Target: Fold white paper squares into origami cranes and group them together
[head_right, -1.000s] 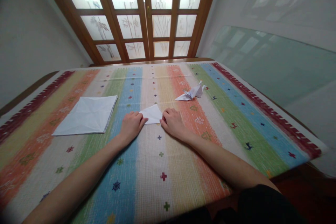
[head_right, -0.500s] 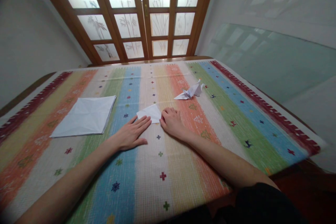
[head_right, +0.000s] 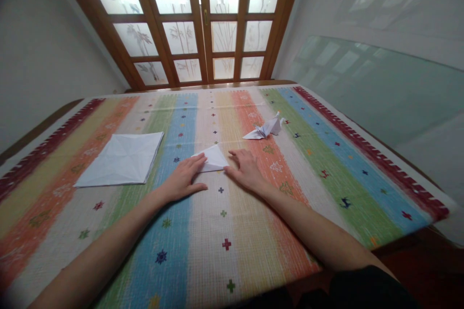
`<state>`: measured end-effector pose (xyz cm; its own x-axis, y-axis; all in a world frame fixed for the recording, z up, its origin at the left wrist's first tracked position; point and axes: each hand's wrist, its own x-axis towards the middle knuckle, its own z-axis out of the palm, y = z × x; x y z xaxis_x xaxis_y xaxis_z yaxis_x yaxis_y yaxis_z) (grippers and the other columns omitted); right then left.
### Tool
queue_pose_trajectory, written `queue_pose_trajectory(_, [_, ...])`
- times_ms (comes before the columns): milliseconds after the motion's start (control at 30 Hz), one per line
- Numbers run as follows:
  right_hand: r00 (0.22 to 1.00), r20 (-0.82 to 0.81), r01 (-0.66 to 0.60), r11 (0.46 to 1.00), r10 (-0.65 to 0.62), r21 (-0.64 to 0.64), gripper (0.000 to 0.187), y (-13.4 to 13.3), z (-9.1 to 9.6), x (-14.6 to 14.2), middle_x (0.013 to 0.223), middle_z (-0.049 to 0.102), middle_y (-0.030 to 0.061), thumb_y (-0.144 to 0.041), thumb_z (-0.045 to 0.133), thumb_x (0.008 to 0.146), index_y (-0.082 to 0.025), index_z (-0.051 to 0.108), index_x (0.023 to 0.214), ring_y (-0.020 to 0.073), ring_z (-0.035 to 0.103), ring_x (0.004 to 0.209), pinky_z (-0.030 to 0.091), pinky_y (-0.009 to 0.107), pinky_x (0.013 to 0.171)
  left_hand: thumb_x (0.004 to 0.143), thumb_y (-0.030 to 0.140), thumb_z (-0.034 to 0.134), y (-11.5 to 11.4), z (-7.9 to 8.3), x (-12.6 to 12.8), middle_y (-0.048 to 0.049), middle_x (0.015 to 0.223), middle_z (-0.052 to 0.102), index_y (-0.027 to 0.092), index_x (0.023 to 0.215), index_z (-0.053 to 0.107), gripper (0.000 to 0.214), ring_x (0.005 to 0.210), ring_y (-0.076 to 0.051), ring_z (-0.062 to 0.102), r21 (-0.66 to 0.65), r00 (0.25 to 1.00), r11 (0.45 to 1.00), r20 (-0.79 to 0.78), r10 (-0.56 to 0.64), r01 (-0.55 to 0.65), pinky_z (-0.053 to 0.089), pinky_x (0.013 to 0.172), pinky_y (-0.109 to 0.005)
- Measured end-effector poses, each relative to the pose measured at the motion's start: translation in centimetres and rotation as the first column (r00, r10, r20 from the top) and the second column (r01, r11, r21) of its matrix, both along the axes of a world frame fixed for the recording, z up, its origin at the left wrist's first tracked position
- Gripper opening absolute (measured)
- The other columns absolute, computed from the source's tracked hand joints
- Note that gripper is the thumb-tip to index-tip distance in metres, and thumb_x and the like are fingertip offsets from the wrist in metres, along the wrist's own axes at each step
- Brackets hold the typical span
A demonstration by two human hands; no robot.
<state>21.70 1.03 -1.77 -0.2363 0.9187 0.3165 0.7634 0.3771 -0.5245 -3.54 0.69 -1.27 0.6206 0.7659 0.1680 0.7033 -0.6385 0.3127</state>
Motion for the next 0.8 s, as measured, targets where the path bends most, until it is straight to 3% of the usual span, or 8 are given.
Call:
queue_pose_trajectory(100, [0.999, -0.015, -0.037, 0.999, 0.037, -0.016, 0.042, 0.2, 0.0, 0.1, 0.117, 0.064, 0.0132, -0.036, 0.068, 0.079, -0.019, 0.061, 0.117, 0.0291, 0.055, 0.111, 0.041, 0.046, 0.092, 0.078, 0.043, 0.07, 0.3, 0.0, -0.2, -0.0163, 0.139, 0.053, 0.019, 0.143, 0.037, 0.077, 0.126, -0.028, 0.051, 0.035, 0.976, 0.991, 0.179, 0.121, -0.13, 0.04, 0.103, -0.047])
queue_pose_trajectory(233, [0.994, 0.0, -0.11, 0.991, 0.11, -0.078, 0.027, -0.1, 0.4, -0.1, 0.111, 0.067, 0.0107, -0.035, 0.069, 0.08, -0.019, 0.069, 0.102, 0.0262, 0.059, 0.105, 0.04, 0.044, 0.092, 0.083, 0.029, 0.065, 0.8, 0.3, -0.4, -0.0093, 0.113, 0.068, 0.019, 0.108, 0.064, 0.027, 0.107, -0.023, 0.061, 0.072, 0.953, 0.987, 0.279, 0.116, -0.141, 0.045, 0.096, -0.042])
queue_pose_trajectory(300, [0.986, 0.003, -0.167, 0.982, 0.168, -0.094, 0.023, -0.6, 0.7, -0.4, 0.108, 0.069, 0.0095, -0.035, 0.068, 0.081, -0.02, 0.071, 0.098, 0.0248, 0.059, 0.103, 0.04, 0.043, 0.092, 0.086, 0.024, 0.061, 1.1, 0.5, -0.5, -0.0069, 0.103, 0.07, 0.019, 0.092, 0.067, 0.01, 0.1, -0.021, 0.062, 0.089, 0.938, 0.987, 0.334, 0.094, -0.131, 0.047, 0.093, -0.04])
queue_pose_trajectory(433, [0.946, 0.047, -0.318, 0.945, 0.322, -0.079, 0.028, -2.3, 1.2, -1.5, 0.112, 0.068, 0.0087, -0.039, 0.069, 0.081, -0.022, 0.07, 0.102, 0.0256, 0.056, 0.108, 0.033, 0.046, 0.097, 0.086, 0.019, 0.059, 1.4, 0.3, -0.8, -0.0063, 0.103, 0.069, 0.019, 0.089, 0.067, 0.009, 0.1, -0.02, 0.061, 0.109, 0.93, 0.98, 0.347, 0.121, -0.168, 0.047, 0.093, -0.039])
queue_pose_trajectory(533, [0.86, 0.089, -0.497, 0.864, 0.502, -0.075, 0.029, -3.4, 1.5, -2.3, 0.112, 0.067, 0.0078, -0.039, 0.066, 0.083, -0.023, 0.068, 0.107, 0.025, 0.054, 0.11, 0.03, 0.046, 0.1, 0.085, 0.02, 0.06, 1.4, -0.2, -0.9, -0.0083, 0.115, 0.066, 0.019, 0.098, 0.067, 0.015, 0.108, -0.022, 0.058, 0.139, 0.945, 0.966, 0.278, 0.175, -0.22, 0.046, 0.095, -0.041])
queue_pose_trajectory(600, [0.807, 0.098, -0.582, 0.812, 0.583, -0.047, 0.024, -3.5, 1.4, -2.6, 0.111, 0.067, 0.0062, -0.029, 0.06, 0.086, -0.024, 0.067, 0.108, 0.023, 0.055, 0.108, 0.031, 0.045, 0.101, 0.087, 0.022, 0.059, 1.4, -0.5, -1.0, -0.0076, 0.113, 0.067, 0.02, 0.098, 0.067, 0.014, 0.106, -0.022, 0.059, 0.144, 0.963, 0.97, 0.212, 0.165, -0.198, 0.047, 0.093, -0.04])
queue_pose_trajectory(667, [0.817, 0.104, -0.572, 0.819, 0.567, 0.036, 0.028, -2.8, 1.2, -2.4, 0.111, 0.067, 0.0062, -0.017, 0.053, 0.085, -0.024, 0.065, 0.109, 0.0218, 0.055, 0.107, 0.033, 0.043, 0.1, 0.091, 0.024, 0.054, 1.2, -0.6, -1.0, -0.0062, 0.106, 0.07, 0.021, 0.096, 0.068, 0.015, 0.103, -0.022, 0.061, 0.15, 0.983, 0.978, 0.14, 0.122, -0.143, 0.047, 0.091, -0.04])
queue_pose_trajectory(800, [0.929, 0.129, -0.366, 0.915, 0.348, 0.167, 0.04, 0.3, 0.7, -1.1, 0.121, 0.062, 0.0112, -0.004, 0.048, 0.081, -0.019, 0.062, 0.114, 0.0244, 0.052, 0.113, 0.038, 0.044, 0.097, 0.095, 0.026, 0.047, 0.7, -0.4, -0.8, -0.0074, 0.112, 0.07, 0.021, 0.102, 0.069, 0.024, 0.105, -0.023, 0.063, 0.179, 0.996, 0.98, 0.038, 0.084, -0.09, 0.048, 0.091, -0.043])
